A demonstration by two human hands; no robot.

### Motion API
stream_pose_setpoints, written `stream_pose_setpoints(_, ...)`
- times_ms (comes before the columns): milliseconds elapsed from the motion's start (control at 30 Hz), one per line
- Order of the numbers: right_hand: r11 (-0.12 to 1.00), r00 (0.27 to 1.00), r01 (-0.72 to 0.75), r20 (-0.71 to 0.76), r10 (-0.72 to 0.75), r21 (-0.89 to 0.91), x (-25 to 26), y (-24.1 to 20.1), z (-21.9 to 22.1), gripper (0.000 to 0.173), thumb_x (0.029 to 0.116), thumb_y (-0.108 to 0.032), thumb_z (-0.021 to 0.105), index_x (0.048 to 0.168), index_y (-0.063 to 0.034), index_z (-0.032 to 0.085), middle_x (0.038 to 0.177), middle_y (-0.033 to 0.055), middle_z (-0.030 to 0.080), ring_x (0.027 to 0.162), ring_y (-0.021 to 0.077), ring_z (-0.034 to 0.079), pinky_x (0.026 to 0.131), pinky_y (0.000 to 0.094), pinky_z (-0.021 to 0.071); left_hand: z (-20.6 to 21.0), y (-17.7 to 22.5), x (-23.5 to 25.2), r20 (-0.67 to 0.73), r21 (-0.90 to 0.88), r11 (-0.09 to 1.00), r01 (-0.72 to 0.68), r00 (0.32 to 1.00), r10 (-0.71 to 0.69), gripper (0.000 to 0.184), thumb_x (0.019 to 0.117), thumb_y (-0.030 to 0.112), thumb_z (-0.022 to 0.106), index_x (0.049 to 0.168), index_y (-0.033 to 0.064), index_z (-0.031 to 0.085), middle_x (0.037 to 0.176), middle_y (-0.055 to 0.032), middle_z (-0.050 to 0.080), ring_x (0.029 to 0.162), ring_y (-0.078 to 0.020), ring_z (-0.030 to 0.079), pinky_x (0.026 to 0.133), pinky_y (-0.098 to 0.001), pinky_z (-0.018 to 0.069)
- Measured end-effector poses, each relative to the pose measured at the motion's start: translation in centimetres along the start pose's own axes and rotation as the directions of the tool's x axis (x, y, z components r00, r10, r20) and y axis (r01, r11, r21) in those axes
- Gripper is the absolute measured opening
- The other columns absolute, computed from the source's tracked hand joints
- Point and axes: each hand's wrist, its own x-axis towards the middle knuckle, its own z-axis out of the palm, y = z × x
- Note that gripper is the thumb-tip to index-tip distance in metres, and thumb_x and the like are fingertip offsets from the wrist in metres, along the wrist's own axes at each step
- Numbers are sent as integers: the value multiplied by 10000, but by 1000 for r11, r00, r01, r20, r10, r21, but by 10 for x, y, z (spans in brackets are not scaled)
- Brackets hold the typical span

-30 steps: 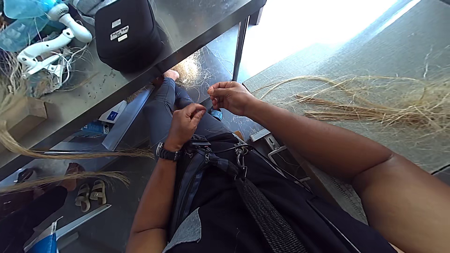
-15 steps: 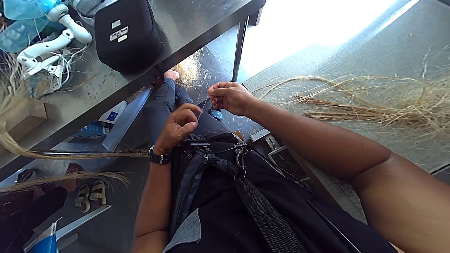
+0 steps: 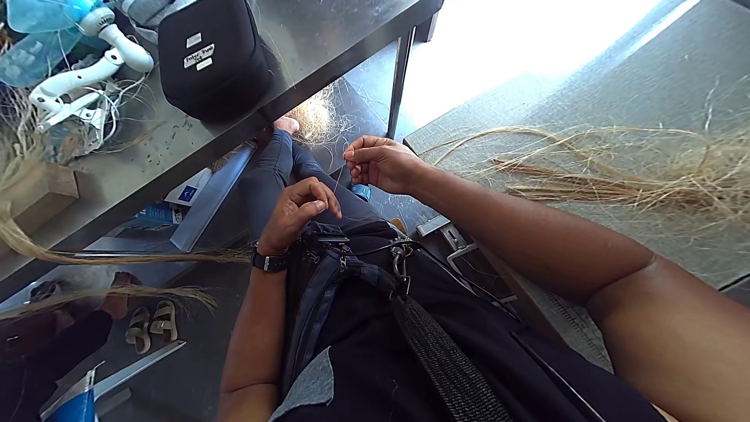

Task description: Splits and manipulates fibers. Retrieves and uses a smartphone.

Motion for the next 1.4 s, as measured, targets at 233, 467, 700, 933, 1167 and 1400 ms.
stream_pose_setpoints(233, 1000, 1000, 20, 11, -20, 12, 0, 0, 0, 83, 1010, -41, 585, 951, -45, 643, 774, 56, 649, 638, 139, 636, 641, 301, 587, 0, 0, 0, 68, -19, 999, 45, 997, -44, 201, 1002, 262, 591, 887, 98, 606, 870, -85, 664, 820, -243, 688, 773, -428, 599)
stream_pose_setpoints(467, 999, 999, 35, -16, -36, -22, 1, -1, -2, 81, 1017, -61, 583, 961, -58, 641, 770, 43, 638, 626, 133, 620, 632, 300, 580, -1, -2, 0, 111, -40, 998, 58, 992, -53, 232, 1004, 283, 593, 880, 89, 620, 868, -85, 667, 830, -244, 687, 782, -436, 594)
stream_pose_setpoints(700, 994, 999, 40, -29, -43, -101, 2, 0, -3, 54, 1016, -65, 598, 975, -66, 632, 773, 38, 630, 607, 122, 600, 603, 289, 564, 0, -2, 0, 109, -78, 996, 43, 993, -34, 239, 999, 307, 607, 896, 93, 622, 868, -87, 669, 834, -249, 689, 787, -442, 593)
stream_pose_setpoints(933, 981, 994, 100, -15, -104, -166, 2, 3, -2, 41, 1016, -23, 592, 981, -44, 599, 750, 38, 620, 601, 119, 607, 618, 292, 577, 1, -3, 0, 199, -145, 989, 38, 980, -8, 226, 1005, 272, 598, 875, 88, 612, 836, -75, 668, 817, -232, 688, 782, -426, 584)
stream_pose_setpoints(1167, 951, 981, 165, -60, -186, -260, 1, 3, 0, 67, 1005, -46, 609, 939, -41, 619, 748, 40, 625, 583, 112, 584, 540, 256, 523, 6, 0, 1, 231, -52, 993, 103, 969, -88, 211, 1014, 229, 556, 883, 72, 608, 805, -46, 636, 765, -173, 649, 723, -357, 562)
stream_pose_setpoints(1400, 926, 970, 198, -68, -231, -321, 0, 2, 4, 72, 1011, -60, 599, 947, -32, 615, 754, 43, 615, 580, 107, 576, 516, 237, 503, 6, -1, 2, 258, -71, 989, 128, 960, -105, 213, 1015, 235, 556, 876, 80, 602, 794, -39, 622, 745, -163, 629, 708, -349, 543)
